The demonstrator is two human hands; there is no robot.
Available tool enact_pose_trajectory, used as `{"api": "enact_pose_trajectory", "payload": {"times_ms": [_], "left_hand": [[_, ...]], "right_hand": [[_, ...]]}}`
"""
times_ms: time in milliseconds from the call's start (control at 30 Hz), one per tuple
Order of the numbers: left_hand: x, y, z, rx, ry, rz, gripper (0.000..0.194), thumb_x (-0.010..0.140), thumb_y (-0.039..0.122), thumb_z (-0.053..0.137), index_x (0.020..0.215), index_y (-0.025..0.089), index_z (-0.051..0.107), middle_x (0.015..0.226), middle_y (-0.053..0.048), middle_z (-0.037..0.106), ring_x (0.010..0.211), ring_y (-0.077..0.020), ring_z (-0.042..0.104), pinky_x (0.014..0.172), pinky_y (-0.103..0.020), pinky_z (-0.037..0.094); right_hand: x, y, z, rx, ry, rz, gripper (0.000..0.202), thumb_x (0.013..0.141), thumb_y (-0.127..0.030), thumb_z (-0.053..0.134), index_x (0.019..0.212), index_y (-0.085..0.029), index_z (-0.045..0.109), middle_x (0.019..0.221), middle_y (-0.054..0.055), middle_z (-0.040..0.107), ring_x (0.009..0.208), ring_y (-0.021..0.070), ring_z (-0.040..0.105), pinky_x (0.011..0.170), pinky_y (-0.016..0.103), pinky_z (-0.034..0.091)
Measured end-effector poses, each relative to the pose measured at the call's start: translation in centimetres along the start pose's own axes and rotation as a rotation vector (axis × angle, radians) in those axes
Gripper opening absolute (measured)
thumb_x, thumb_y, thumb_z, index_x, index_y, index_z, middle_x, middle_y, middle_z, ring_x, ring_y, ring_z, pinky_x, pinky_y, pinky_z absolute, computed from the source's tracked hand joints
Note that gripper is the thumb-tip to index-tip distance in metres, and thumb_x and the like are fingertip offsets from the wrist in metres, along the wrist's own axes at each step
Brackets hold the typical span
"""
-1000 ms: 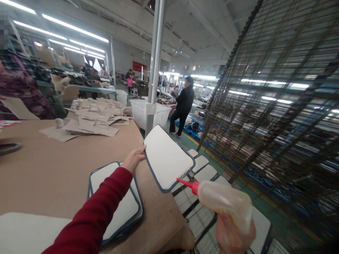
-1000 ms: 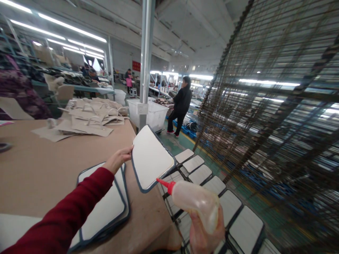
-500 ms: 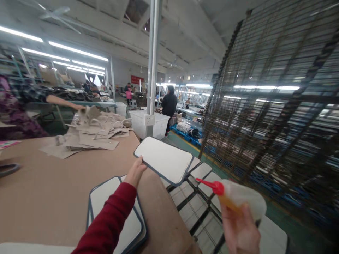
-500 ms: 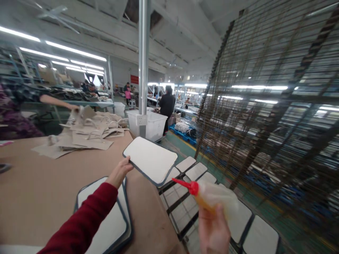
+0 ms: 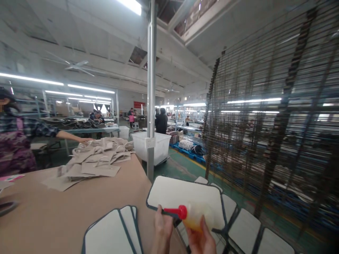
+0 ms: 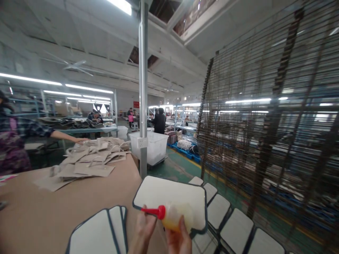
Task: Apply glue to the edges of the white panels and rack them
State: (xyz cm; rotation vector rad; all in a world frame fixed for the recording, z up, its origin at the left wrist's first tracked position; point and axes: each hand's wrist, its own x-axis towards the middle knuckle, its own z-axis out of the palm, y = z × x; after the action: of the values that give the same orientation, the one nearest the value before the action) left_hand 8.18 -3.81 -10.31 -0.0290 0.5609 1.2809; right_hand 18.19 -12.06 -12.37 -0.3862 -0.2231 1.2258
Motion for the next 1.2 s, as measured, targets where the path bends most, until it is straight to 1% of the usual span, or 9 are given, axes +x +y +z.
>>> {"api": "enact_pose_trajectory", "payload": {"times_ms": [200,333,433,567,633,833,933,1067,1200], "left_hand": [[-1.9,1.8,-3.9,-0.058,-0.258,-0.231,0.034,0.089,0.030,0.041,0.078,0.016,0.070,0.090,-0.012,0.072,0.089,-0.0255,0.068,0.086,-0.046,0.051],[-3.7,4.6,-5.8,0.543,-0.317,-0.216,0.029,0.076,0.034,0.068,0.101,0.021,0.072,0.127,-0.011,0.062,0.116,-0.0305,0.057,0.094,-0.050,0.046],[-4.2,7.0,-3.0,1.057,-0.421,0.118,0.047,0.069,0.040,0.077,0.110,0.020,0.069,0.117,-0.013,0.066,0.111,-0.0292,0.059,0.095,-0.040,0.044],[-2.6,8.3,4.0,1.546,-0.630,0.552,0.058,0.061,0.047,0.074,0.109,0.014,0.067,0.113,-0.016,0.065,0.104,-0.0311,0.060,0.094,-0.044,0.044],[-1.5,8.1,6.5,1.718,-0.737,0.619,0.058,0.063,0.046,0.070,0.111,0.013,0.067,0.122,-0.017,0.062,0.115,-0.0330,0.054,0.102,-0.045,0.038],[0.3,7.8,8.3,1.914,-1.070,0.278,0.051,0.074,0.053,0.059,0.099,0.010,0.070,0.095,-0.008,0.071,0.094,-0.0280,0.061,0.081,-0.033,0.047],[0.4,8.8,8.0,1.884,-1.067,0.201,0.051,0.077,0.055,0.059,0.096,0.010,0.072,0.086,-0.005,0.071,0.082,-0.0237,0.061,0.070,-0.028,0.046],[-0.2,11.2,7.3,1.856,-0.996,0.089,0.056,0.075,0.056,0.063,0.108,0.012,0.071,0.097,-0.007,0.072,0.088,-0.0256,0.062,0.074,-0.029,0.046],[-1.6,13.5,7.1,1.819,-0.998,-0.010,0.057,0.076,0.053,0.066,0.119,0.015,0.067,0.106,-0.006,0.072,0.101,-0.0287,0.061,0.085,-0.031,0.046]], "right_hand": [[-1.0,-3.0,2.1,0.132,0.133,-0.088,0.043,0.048,-0.032,0.093,0.085,-0.022,0.074,0.090,0.002,0.075,0.081,0.0197,0.072,0.073,0.026,0.060],[-2.1,-4.1,2.3,0.107,0.110,-0.113,0.042,0.050,-0.030,0.092,0.087,-0.023,0.074,0.091,0.002,0.075,0.083,0.0203,0.072,0.075,0.028,0.060],[-3.5,-3.7,2.2,0.057,0.064,-0.038,0.037,0.052,-0.033,0.092,0.083,-0.021,0.074,0.087,0.003,0.075,0.084,0.0211,0.071,0.076,0.028,0.059],[-5.7,-2.6,2.4,0.008,0.055,0.065,0.039,0.044,-0.033,0.095,0.074,-0.019,0.073,0.081,0.005,0.075,0.081,0.0207,0.071,0.076,0.026,0.057],[-6.5,-2.2,2.5,-0.007,0.036,0.084,0.037,0.047,-0.033,0.094,0.075,-0.019,0.073,0.082,0.005,0.074,0.081,0.0219,0.071,0.080,0.031,0.057],[-8.0,-1.9,2.0,-0.035,0.071,0.069,0.041,0.047,-0.035,0.093,0.080,-0.020,0.074,0.087,0.007,0.074,0.087,0.0271,0.070,0.087,0.043,0.055],[-9.3,-3.0,1.4,-0.046,0.152,0.046,0.042,0.044,-0.036,0.094,0.077,-0.019,0.074,0.085,0.008,0.075,0.084,0.0265,0.070,0.085,0.042,0.055],[-10.7,-7.7,1.7,-0.110,0.299,-0.114,0.042,0.040,-0.039,0.094,0.072,-0.022,0.074,0.081,0.006,0.075,0.077,0.0233,0.070,0.077,0.035,0.058],[-9.5,-13.7,3.8,-0.291,0.261,-0.454,0.051,0.040,-0.039,0.093,0.085,-0.025,0.074,0.093,0.005,0.074,0.082,0.0212,0.069,0.077,0.031,0.057]]}}
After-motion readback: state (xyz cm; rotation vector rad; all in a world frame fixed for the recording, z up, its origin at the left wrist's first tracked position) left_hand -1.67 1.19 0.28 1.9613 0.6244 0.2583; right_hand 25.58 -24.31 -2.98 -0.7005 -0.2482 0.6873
